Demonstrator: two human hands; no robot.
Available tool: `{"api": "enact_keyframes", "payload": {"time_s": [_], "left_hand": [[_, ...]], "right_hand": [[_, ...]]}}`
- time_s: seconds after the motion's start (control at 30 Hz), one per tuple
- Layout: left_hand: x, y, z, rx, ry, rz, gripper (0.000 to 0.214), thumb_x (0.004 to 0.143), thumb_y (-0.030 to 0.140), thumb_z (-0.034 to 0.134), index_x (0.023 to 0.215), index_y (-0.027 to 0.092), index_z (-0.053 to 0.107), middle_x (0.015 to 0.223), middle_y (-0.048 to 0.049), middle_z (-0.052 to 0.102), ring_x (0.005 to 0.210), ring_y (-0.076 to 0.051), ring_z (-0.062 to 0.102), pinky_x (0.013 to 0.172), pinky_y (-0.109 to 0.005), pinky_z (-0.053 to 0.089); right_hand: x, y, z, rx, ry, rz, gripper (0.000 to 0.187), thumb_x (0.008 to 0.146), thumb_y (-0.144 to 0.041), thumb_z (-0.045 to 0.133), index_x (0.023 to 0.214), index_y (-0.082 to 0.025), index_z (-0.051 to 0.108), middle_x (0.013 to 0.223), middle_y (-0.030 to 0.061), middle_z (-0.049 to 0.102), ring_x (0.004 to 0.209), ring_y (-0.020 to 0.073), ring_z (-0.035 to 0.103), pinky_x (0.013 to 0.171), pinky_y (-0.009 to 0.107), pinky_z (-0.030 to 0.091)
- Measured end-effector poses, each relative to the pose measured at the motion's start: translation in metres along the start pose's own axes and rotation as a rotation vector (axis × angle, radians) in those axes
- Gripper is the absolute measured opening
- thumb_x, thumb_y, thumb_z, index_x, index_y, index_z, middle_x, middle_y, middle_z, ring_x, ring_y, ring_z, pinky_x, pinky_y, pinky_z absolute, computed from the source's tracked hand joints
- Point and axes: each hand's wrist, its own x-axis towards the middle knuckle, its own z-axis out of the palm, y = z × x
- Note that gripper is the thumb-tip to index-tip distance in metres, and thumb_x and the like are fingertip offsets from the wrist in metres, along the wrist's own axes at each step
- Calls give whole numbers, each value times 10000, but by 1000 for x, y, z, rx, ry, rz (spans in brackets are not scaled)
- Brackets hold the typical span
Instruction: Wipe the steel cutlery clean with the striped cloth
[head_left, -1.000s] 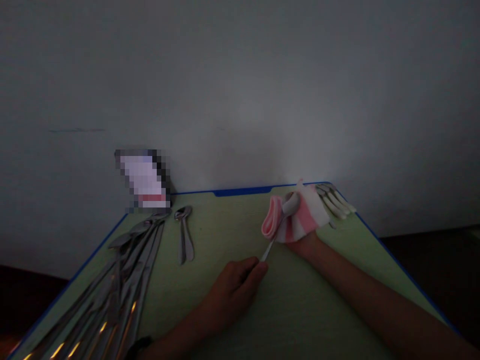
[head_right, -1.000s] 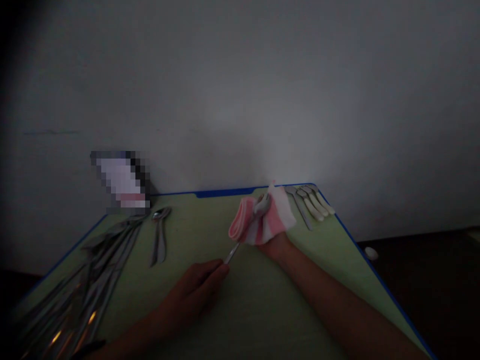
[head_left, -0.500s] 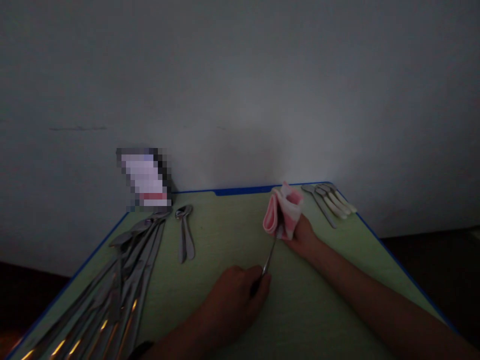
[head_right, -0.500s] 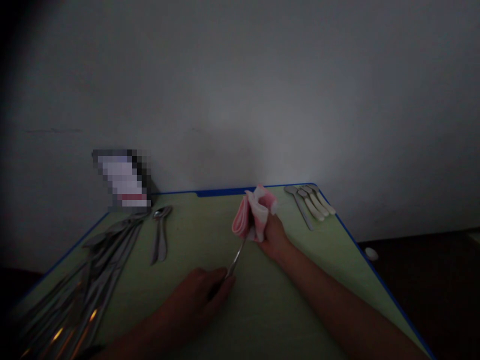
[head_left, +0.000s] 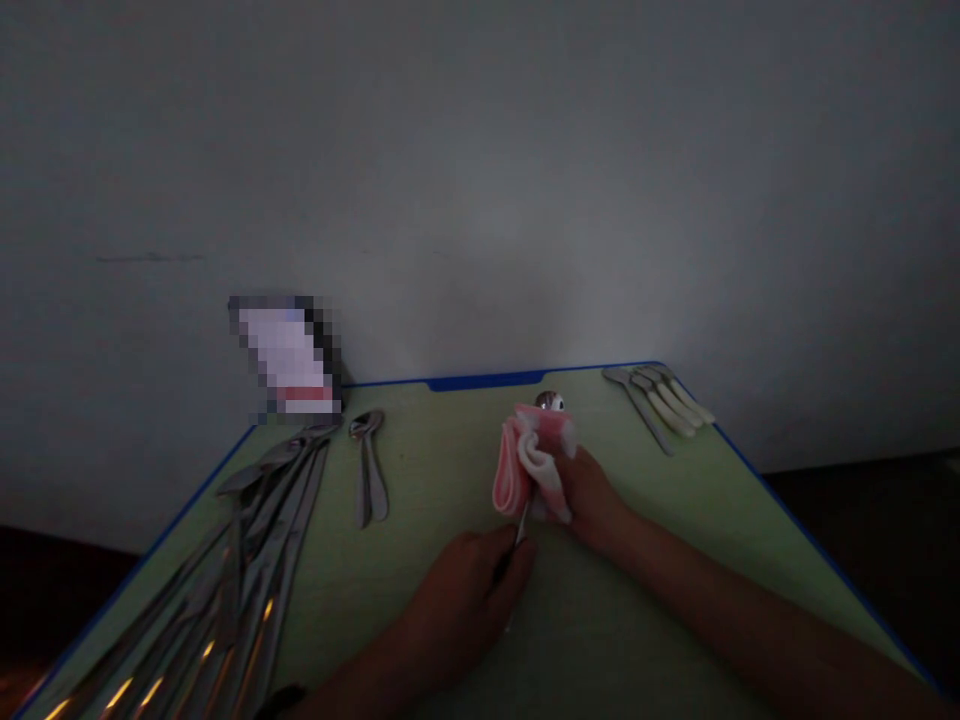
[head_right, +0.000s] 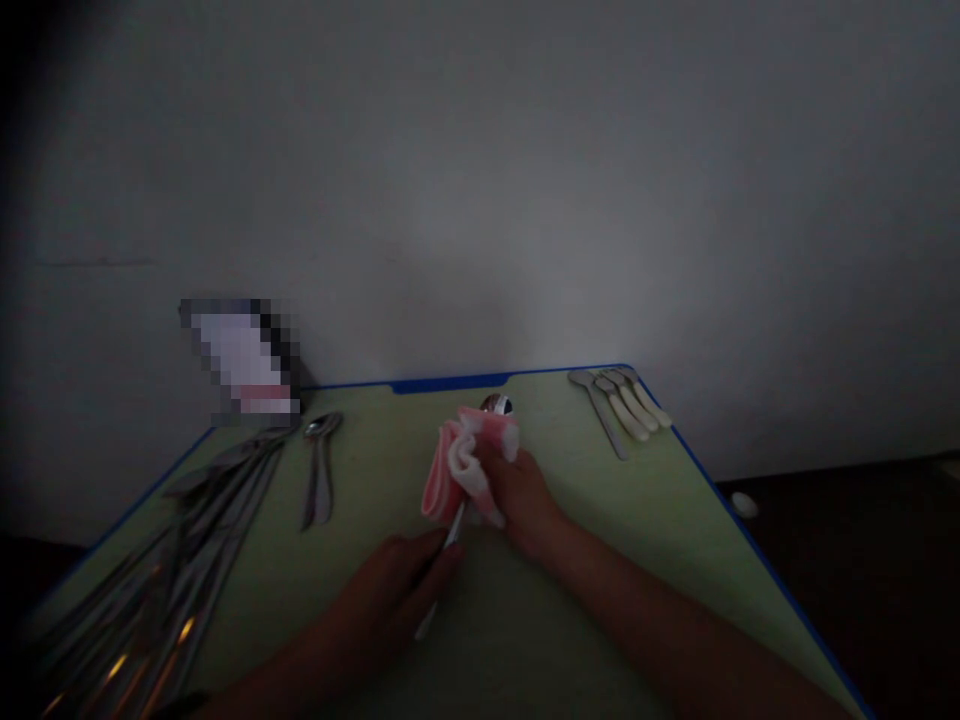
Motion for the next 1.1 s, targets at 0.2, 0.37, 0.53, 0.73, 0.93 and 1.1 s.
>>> {"api": "enact_keyframes", "payload": {"time_s": [0.2,0.37,0.53,0.73,0.93,1.1], "left_hand": [[1,3,-6,37,-63,39,360,925,376,301,688,175,482,573,19,497,531,-114,474,525,-229,300],[-3,7,-7,105,-86,81,374,931,374,292,681,178,489,560,20,493,530,-115,488,553,-240,304],[-4,5,-6,36,-88,79,385,936,382,272,700,179,500,587,18,514,541,-114,482,540,-229,306],[2,1,-3,-61,-18,6,380,920,382,312,655,171,484,585,17,524,544,-113,482,534,-223,314],[5,0,-5,-95,-78,11,363,912,387,318,683,170,497,598,21,517,529,-106,463,518,-220,310],[2,1,-8,-51,-110,33,380,912,413,314,688,172,502,597,27,506,547,-109,461,535,-223,309]], "right_hand": [[9,-6,-2,-47,120,-96,212,701,-394,602,789,-204,630,742,9,654,653,156,576,620,257,442],[28,-11,-14,-130,267,-188,292,708,-462,578,786,-184,625,727,22,648,652,157,571,607,258,435],[25,-8,-15,-230,195,-208,299,712,-448,575,815,-174,632,721,18,637,638,154,551,588,260,416],[3,3,3,-232,164,-89,244,700,-435,577,719,-196,622,649,3,598,564,138,498,517,247,378],[1,0,7,-230,206,-92,213,710,-402,583,706,-192,620,653,1,602,569,130,507,551,249,388],[12,-3,0,-210,247,-137,245,708,-434,581,692,-191,607,618,-1,596,535,133,502,498,245,370]]}}
